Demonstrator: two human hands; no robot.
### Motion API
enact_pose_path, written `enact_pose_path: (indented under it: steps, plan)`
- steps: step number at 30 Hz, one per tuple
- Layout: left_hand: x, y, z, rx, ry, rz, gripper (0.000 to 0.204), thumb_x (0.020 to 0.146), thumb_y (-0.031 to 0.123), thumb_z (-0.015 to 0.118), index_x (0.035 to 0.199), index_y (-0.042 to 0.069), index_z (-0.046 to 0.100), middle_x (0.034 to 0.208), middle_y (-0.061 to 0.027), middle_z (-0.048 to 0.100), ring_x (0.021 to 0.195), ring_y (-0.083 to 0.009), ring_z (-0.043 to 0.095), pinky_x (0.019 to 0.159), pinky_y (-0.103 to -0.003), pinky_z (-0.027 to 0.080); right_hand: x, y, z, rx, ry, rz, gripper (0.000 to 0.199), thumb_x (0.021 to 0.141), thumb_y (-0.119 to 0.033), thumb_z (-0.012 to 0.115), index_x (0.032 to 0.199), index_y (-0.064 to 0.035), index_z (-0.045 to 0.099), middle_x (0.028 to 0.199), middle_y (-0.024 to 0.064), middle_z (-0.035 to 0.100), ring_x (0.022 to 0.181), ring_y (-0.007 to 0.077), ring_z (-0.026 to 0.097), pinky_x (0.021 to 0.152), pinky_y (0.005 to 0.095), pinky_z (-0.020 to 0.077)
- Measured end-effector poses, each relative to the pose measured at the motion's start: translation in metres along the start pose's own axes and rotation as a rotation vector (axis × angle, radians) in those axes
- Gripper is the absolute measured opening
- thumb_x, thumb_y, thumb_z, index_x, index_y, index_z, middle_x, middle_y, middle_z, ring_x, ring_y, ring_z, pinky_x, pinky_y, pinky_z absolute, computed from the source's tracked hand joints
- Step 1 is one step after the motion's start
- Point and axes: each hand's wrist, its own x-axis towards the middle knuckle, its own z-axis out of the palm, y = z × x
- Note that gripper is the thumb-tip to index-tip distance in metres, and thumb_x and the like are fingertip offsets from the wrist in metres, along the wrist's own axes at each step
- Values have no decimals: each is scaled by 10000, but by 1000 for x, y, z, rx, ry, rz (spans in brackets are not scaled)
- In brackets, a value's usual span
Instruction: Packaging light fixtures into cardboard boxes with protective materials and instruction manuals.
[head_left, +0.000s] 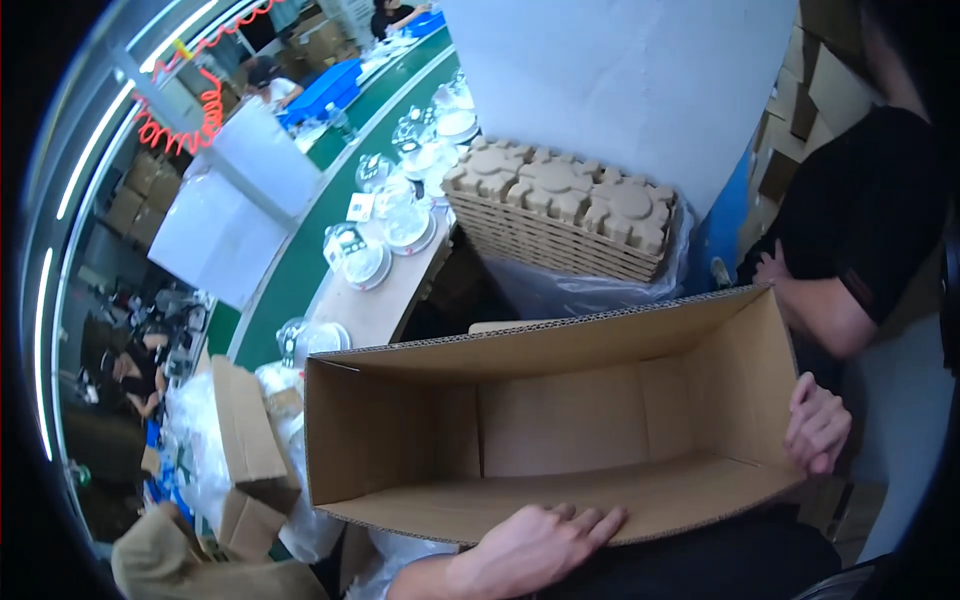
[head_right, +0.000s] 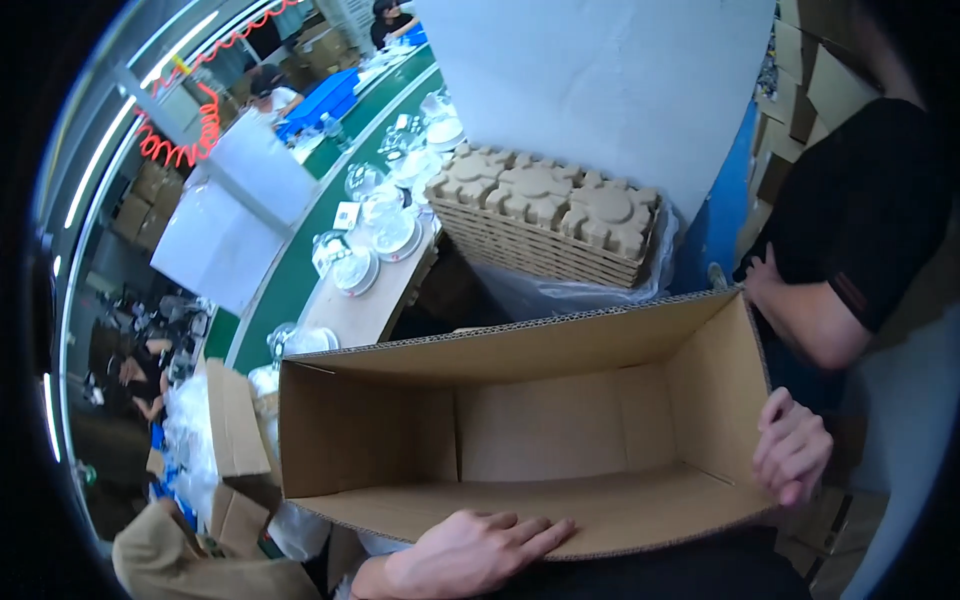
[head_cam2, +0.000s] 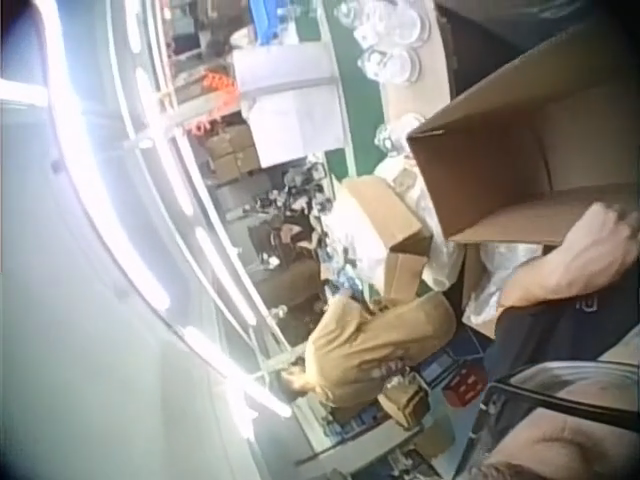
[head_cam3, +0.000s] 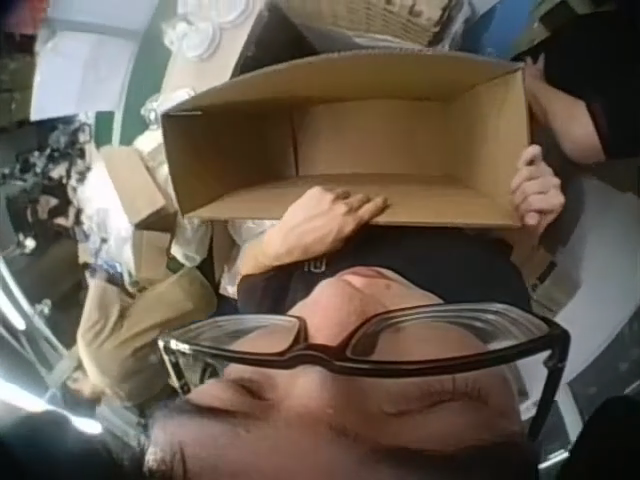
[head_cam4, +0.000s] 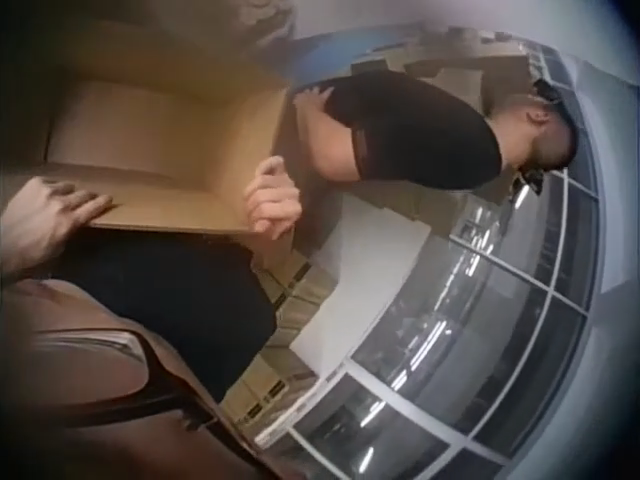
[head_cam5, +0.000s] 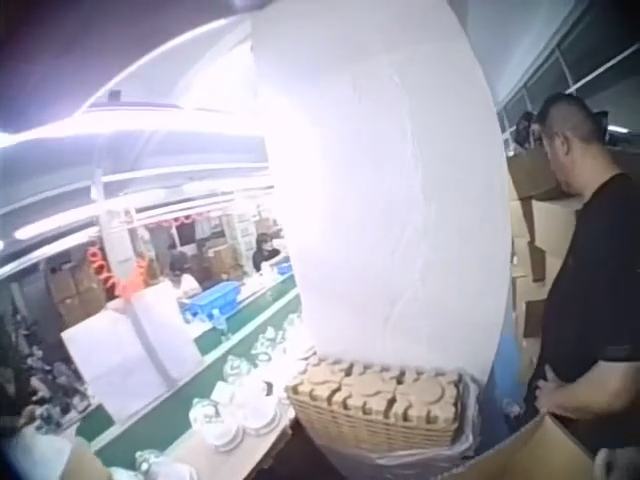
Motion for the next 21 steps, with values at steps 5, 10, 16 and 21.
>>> enact_pose_path:
  steps: [5,10,16,21]
  plan:
    - [28,-107,22,219,-176,-15,536,840,111,577,1367,50,500,1142,-116,663,1013,-274,661,773,-364,565,28,24,52,-415,-85,553,377,763,-146,729,466,-98,503,541,-11,612,559,113,613,678,332,452]
    - [34,-129,44,279,-130,135,494,848,140,579,1326,30,526,1094,-100,672,1042,-277,646,769,-361,566,74,43,51,-517,225,705,141,803,-50,680,688,-4,612,707,52,662,681,158,631,701,301,505]
    - [53,-131,48,295,-208,164,498,867,174,568,1341,32,515,1082,-94,675,1042,-278,647,787,-358,564,114,209,-41,-691,22,904,248,881,-157,696,1060,1,628,991,118,653,894,213,625,793,327,509]
    - [44,-123,-10,-57,125,81,511,839,176,650,1328,68,553,1156,-109,673,1091,-276,643,893,-395,526,60,381,-65,-930,-404,909,742,821,-453,728,1372,-46,444,1354,209,525,1261,374,511,1039,460,419]
